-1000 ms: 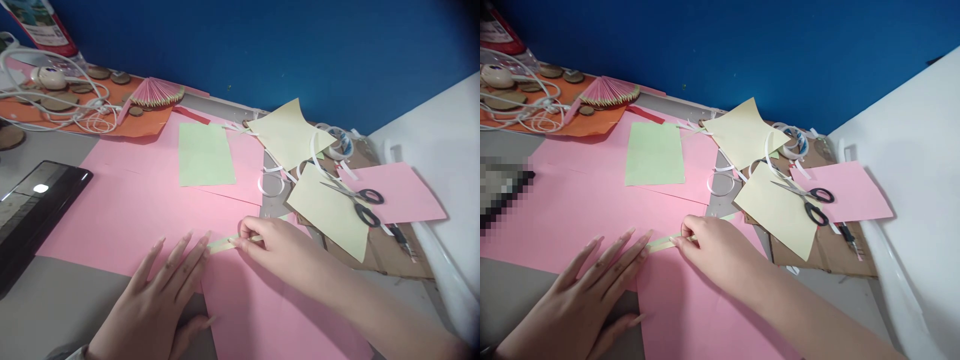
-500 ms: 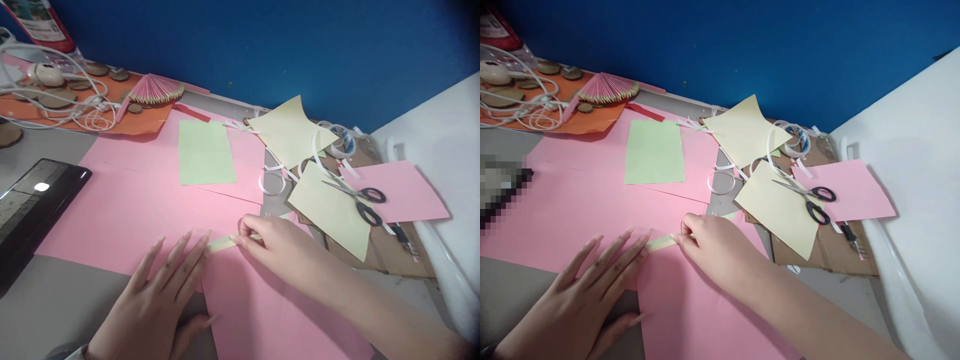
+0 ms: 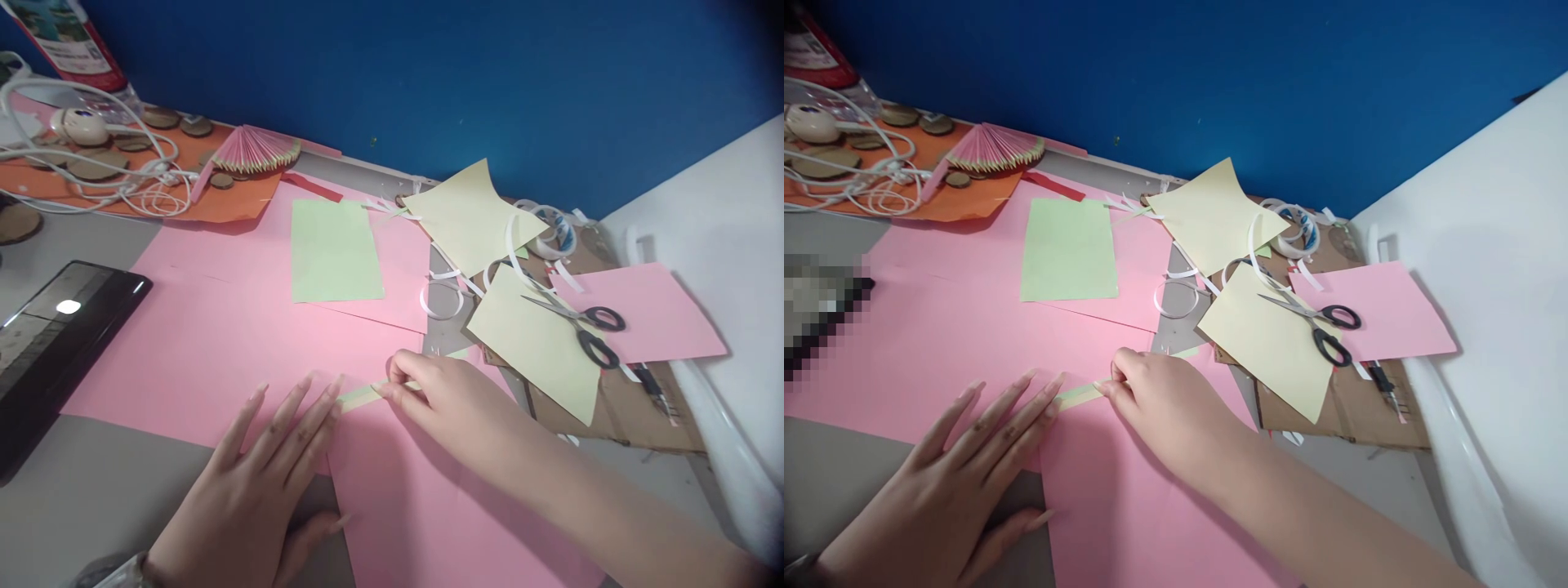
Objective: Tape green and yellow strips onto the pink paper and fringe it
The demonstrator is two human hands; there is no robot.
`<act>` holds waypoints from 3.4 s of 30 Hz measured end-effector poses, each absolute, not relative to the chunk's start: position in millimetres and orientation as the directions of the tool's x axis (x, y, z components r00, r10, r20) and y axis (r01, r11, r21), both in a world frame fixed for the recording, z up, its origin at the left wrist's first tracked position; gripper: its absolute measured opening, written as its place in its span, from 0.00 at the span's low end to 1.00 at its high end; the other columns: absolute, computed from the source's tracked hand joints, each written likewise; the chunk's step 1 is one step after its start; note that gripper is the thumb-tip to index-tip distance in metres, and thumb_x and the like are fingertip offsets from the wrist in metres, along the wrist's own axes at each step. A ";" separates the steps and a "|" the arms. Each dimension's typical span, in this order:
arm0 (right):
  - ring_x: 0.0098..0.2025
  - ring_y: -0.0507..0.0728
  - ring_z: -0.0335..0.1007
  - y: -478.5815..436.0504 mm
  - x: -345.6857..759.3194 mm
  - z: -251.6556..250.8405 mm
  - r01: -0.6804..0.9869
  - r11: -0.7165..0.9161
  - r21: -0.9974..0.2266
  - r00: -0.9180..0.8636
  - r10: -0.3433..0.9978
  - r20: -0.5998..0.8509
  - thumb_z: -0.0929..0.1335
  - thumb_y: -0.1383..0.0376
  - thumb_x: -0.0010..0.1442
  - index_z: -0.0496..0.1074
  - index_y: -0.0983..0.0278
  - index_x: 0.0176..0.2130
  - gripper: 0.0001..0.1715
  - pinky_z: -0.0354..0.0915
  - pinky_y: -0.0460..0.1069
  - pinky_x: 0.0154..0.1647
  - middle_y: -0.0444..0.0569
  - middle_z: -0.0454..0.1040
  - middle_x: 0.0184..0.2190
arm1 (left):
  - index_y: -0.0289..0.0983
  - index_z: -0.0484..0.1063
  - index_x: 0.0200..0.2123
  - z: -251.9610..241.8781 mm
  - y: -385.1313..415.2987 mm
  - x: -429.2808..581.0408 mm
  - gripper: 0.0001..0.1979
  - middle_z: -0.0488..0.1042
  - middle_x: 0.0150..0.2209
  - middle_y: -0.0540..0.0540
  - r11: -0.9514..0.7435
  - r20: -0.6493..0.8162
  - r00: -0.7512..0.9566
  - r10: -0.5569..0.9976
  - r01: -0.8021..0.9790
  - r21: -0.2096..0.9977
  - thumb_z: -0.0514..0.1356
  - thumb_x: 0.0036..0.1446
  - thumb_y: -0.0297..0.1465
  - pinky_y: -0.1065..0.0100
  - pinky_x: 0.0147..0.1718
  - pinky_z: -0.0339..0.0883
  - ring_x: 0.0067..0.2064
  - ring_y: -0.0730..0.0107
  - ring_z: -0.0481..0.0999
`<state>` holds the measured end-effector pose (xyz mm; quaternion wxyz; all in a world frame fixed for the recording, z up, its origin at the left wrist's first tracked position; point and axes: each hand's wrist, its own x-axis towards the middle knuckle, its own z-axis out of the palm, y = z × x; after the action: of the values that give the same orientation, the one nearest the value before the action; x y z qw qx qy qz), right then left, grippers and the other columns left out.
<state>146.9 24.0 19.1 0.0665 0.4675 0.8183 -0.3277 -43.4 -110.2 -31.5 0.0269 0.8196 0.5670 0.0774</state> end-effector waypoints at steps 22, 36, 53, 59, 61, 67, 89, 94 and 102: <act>0.21 0.49 0.57 17.2 145.5 18.6 0.799 0.436 -0.415 -0.579 0.744 -0.334 0.62 0.63 0.63 0.55 0.62 0.25 0.16 0.43 0.46 0.20 0.38 0.63 0.20 | 0.30 0.49 0.64 -12.9 -93.7 -28.3 0.42 0.50 0.66 0.38 -0.457 0.116 0.447 0.887 0.885 0.091 0.50 0.55 0.52 0.53 0.62 0.36 0.65 0.49 0.48; 0.20 0.50 0.60 33.2 173.8 26.0 0.875 0.340 -0.345 -0.453 0.827 -0.334 0.61 0.58 0.62 0.62 0.61 0.24 0.17 0.47 0.46 0.21 0.40 0.67 0.19 | 0.27 0.51 0.63 -24.0 -91.1 -19.5 0.43 0.51 0.65 0.35 -0.428 0.085 0.422 0.903 0.900 0.080 0.48 0.56 0.53 0.55 0.62 0.37 0.65 0.50 0.51; 0.28 0.53 0.67 39.5 191.8 16.0 0.865 0.294 -0.406 -0.436 0.841 -0.320 0.59 0.61 0.64 0.62 0.60 0.28 0.13 0.55 0.46 0.26 0.43 0.72 0.28 | 0.23 0.51 0.62 -30.9 -89.5 -24.9 0.44 0.50 0.65 0.32 -0.497 0.105 0.490 0.865 0.866 0.059 0.50 0.55 0.53 0.55 0.62 0.37 0.65 0.49 0.49; 0.29 0.53 0.67 36.7 189.7 10.8 0.876 0.345 -0.336 -0.444 0.849 -0.286 0.61 0.63 0.64 0.61 0.61 0.28 0.13 0.55 0.46 0.26 0.42 0.70 0.27 | 0.23 0.49 0.63 -31.5 -89.9 -24.9 0.45 0.52 0.64 0.32 -0.492 0.130 0.480 0.868 0.866 0.086 0.52 0.54 0.52 0.56 0.62 0.37 0.65 0.50 0.51; 0.28 0.52 0.67 36.3 188.7 10.1 0.879 0.356 -0.317 -0.444 0.853 -0.273 0.61 0.63 0.64 0.61 0.61 0.27 0.13 0.55 0.47 0.27 0.42 0.69 0.26 | 0.24 0.49 0.63 -30.7 -89.8 -24.7 0.45 0.54 0.64 0.32 -0.487 0.144 0.472 0.870 0.869 0.091 0.52 0.53 0.52 0.57 0.63 0.37 0.64 0.50 0.52; 0.29 0.53 0.67 35.9 187.5 10.1 0.883 0.361 -0.298 -0.440 0.859 -0.262 0.61 0.63 0.64 0.63 0.62 0.28 0.12 0.55 0.47 0.27 0.42 0.69 0.27 | 0.23 0.48 0.64 -30.3 -87.9 -24.1 0.47 0.55 0.63 0.31 -0.494 0.146 0.480 0.865 0.865 0.088 0.53 0.52 0.52 0.57 0.63 0.36 0.64 0.50 0.53; 0.28 0.52 0.66 34.0 191.6 4.6 0.848 0.429 -0.312 -0.489 0.859 -0.150 0.63 0.61 0.63 0.64 0.63 0.28 0.12 0.53 0.46 0.26 0.42 0.70 0.25 | 0.26 0.48 0.64 -23.4 -44.3 13.0 0.43 0.47 0.66 0.37 -0.578 0.064 0.575 0.816 0.807 0.116 0.47 0.57 0.53 0.60 0.62 0.38 0.67 0.54 0.45; 0.24 0.50 0.65 40.7 206.8 16.4 0.859 0.260 -0.442 -0.385 0.896 -0.220 0.64 0.60 0.61 0.65 0.61 0.28 0.12 0.52 0.45 0.24 0.39 0.71 0.24 | 0.27 0.52 0.63 -25.7 -46.0 10.1 0.42 0.49 0.66 0.37 -0.578 0.086 0.572 0.816 0.808 0.114 0.48 0.56 0.53 0.58 0.61 0.41 0.66 0.54 0.46; 0.23 0.48 0.63 39.4 228.8 23.7 0.839 0.200 -0.506 -0.383 0.878 -0.288 0.61 0.59 0.62 0.65 0.59 0.28 0.13 0.52 0.44 0.21 0.35 0.70 0.23 | 0.28 0.53 0.62 -24.0 -48.6 9.5 0.40 0.49 0.66 0.38 -0.607 0.114 0.597 0.794 0.789 0.093 0.50 0.56 0.52 0.58 0.61 0.40 0.66 0.53 0.45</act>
<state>228.8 39.4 23.7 -0.0319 0.5546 0.7740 -0.3040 9.5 -48.6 -24.0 0.0161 0.8935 0.4430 0.0720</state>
